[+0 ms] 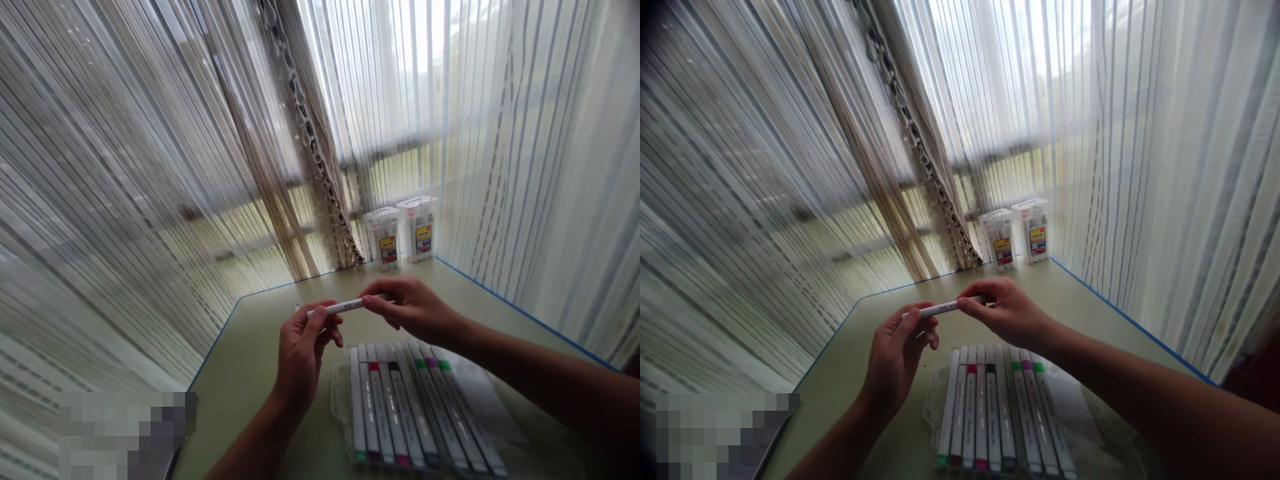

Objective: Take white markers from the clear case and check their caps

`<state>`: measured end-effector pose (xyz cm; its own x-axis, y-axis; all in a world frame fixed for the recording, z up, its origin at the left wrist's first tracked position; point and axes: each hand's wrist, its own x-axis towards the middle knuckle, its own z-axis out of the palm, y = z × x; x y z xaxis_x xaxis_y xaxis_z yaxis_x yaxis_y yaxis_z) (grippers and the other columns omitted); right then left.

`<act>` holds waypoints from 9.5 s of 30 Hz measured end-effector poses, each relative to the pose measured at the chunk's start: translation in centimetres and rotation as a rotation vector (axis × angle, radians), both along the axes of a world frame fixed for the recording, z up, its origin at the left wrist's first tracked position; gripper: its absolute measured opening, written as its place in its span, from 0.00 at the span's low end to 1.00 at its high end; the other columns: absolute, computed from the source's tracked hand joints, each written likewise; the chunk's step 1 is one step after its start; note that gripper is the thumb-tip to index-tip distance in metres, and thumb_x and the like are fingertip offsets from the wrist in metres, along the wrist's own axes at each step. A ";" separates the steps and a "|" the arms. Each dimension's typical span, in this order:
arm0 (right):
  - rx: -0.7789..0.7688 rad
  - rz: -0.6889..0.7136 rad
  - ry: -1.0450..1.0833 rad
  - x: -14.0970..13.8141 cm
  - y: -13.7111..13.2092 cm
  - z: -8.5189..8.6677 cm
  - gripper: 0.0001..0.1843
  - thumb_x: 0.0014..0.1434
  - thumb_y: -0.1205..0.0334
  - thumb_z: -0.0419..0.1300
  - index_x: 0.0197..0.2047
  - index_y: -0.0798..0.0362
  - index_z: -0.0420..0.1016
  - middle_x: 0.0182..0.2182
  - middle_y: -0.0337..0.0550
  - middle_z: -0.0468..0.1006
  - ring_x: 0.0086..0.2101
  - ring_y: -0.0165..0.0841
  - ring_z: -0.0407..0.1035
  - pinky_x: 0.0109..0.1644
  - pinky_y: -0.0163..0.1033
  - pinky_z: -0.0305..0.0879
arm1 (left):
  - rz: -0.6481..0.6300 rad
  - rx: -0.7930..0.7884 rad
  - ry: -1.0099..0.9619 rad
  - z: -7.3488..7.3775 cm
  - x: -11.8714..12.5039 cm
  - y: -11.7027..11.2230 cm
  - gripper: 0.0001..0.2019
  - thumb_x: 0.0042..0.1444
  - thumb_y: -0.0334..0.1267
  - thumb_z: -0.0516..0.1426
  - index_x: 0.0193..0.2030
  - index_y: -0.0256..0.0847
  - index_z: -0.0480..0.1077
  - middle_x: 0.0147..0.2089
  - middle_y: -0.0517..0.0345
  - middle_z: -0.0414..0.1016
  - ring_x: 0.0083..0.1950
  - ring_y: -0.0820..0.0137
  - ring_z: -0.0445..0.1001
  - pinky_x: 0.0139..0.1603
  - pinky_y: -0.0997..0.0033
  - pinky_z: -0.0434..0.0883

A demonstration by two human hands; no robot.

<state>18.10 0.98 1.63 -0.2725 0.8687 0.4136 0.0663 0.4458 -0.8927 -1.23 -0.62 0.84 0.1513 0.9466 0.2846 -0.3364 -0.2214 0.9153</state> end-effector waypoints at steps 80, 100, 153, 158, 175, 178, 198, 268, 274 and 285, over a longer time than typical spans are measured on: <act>-0.370 0.126 0.550 0.1 0.7 -0.9 0.10 0.55 0.60 0.64 0.39 0.56 0.77 0.27 0.43 0.76 0.21 0.28 0.68 0.21 0.33 0.59 | -0.164 0.007 -0.160 1.2 -0.8 -0.8 0.07 0.56 0.35 0.59 0.39 0.34 0.76 0.31 0.52 0.76 0.24 0.77 0.69 0.25 0.74 0.67; -0.151 0.049 0.436 0.2 0.3 -0.3 0.08 0.55 0.61 0.66 0.34 0.57 0.75 0.24 0.40 0.75 0.20 0.26 0.66 0.20 0.31 0.62 | 0.067 -0.008 0.055 0.4 -1.1 0.5 0.10 0.53 0.36 0.62 0.40 0.31 0.77 0.28 0.54 0.75 0.21 0.79 0.66 0.22 0.77 0.65; -0.063 -0.020 -0.105 -0.1 -1.2 -0.5 0.11 0.50 0.57 0.69 0.33 0.56 0.80 0.21 0.40 0.76 0.19 0.28 0.67 0.21 0.34 0.64 | -0.069 0.052 0.350 0.3 -0.4 0.4 0.13 0.49 0.41 0.63 0.35 0.32 0.78 0.22 0.52 0.73 0.21 0.73 0.67 0.19 0.76 0.63; -0.105 0.010 0.051 0.1 -0.8 -0.8 0.11 0.52 0.59 0.68 0.37 0.56 0.80 0.22 0.40 0.77 0.20 0.28 0.68 0.21 0.34 0.65 | -0.051 0.042 0.255 0.1 -0.7 0.8 0.12 0.48 0.41 0.64 0.35 0.33 0.78 0.27 0.50 0.76 0.21 0.74 0.66 0.19 0.76 0.63; -0.174 0.046 0.273 0.2 0.0 -1.1 0.11 0.55 0.59 0.65 0.41 0.55 0.80 0.30 0.44 0.79 0.20 0.27 0.69 0.21 0.34 0.63 | -0.015 -0.097 0.123 -0.1 -1.3 1.5 0.15 0.51 0.45 0.62 0.34 0.32 0.76 0.26 0.55 0.74 0.19 0.79 0.63 0.19 0.78 0.60; -0.160 0.014 0.291 0.3 0.0 -1.0 0.12 0.54 0.59 0.66 0.41 0.55 0.79 0.31 0.45 0.80 0.20 0.28 0.69 0.20 0.34 0.64 | 0.003 -0.123 0.070 -0.1 -1.4 1.7 0.14 0.51 0.45 0.62 0.35 0.33 0.76 0.23 0.59 0.71 0.18 0.79 0.63 0.18 0.78 0.61; -0.177 -0.044 0.280 0.0 0.3 -0.9 0.15 0.51 0.57 0.68 0.38 0.59 0.78 0.27 0.43 0.78 0.19 0.26 0.69 0.21 0.33 0.66 | 0.069 -0.002 0.058 -0.4 -1.8 1.6 0.15 0.56 0.42 0.58 0.42 0.30 0.74 0.32 0.51 0.76 0.19 0.78 0.66 0.20 0.76 0.63; -0.149 -0.019 0.175 0.1 -0.1 -0.7 0.16 0.53 0.53 0.66 0.36 0.59 0.80 0.25 0.45 0.79 0.19 0.28 0.70 0.21 0.34 0.67 | 0.009 0.025 0.365 -0.6 -1.7 1.5 0.15 0.52 0.45 0.63 0.37 0.31 0.73 0.25 0.53 0.77 0.19 0.77 0.65 0.20 0.76 0.63; -0.233 -0.075 0.290 0.5 0.7 -1.2 0.16 0.53 0.52 0.66 0.31 0.59 0.78 0.23 0.44 0.78 0.19 0.28 0.70 0.20 0.33 0.66 | 0.065 0.113 0.403 -1.1 -1.9 1.6 0.15 0.52 0.43 0.63 0.42 0.33 0.74 0.21 0.63 0.67 0.20 0.77 0.64 0.20 0.78 0.63; -0.365 -0.039 0.397 0.5 0.9 -0.9 0.17 0.48 0.52 0.69 0.33 0.58 0.79 0.22 0.43 0.77 0.19 0.27 0.69 0.20 0.31 0.64 | -0.005 0.106 0.305 -0.7 -1.9 1.4 0.18 0.56 0.42 0.59 0.49 0.32 0.74 0.34 0.47 0.79 0.21 0.76 0.68 0.23 0.74 0.66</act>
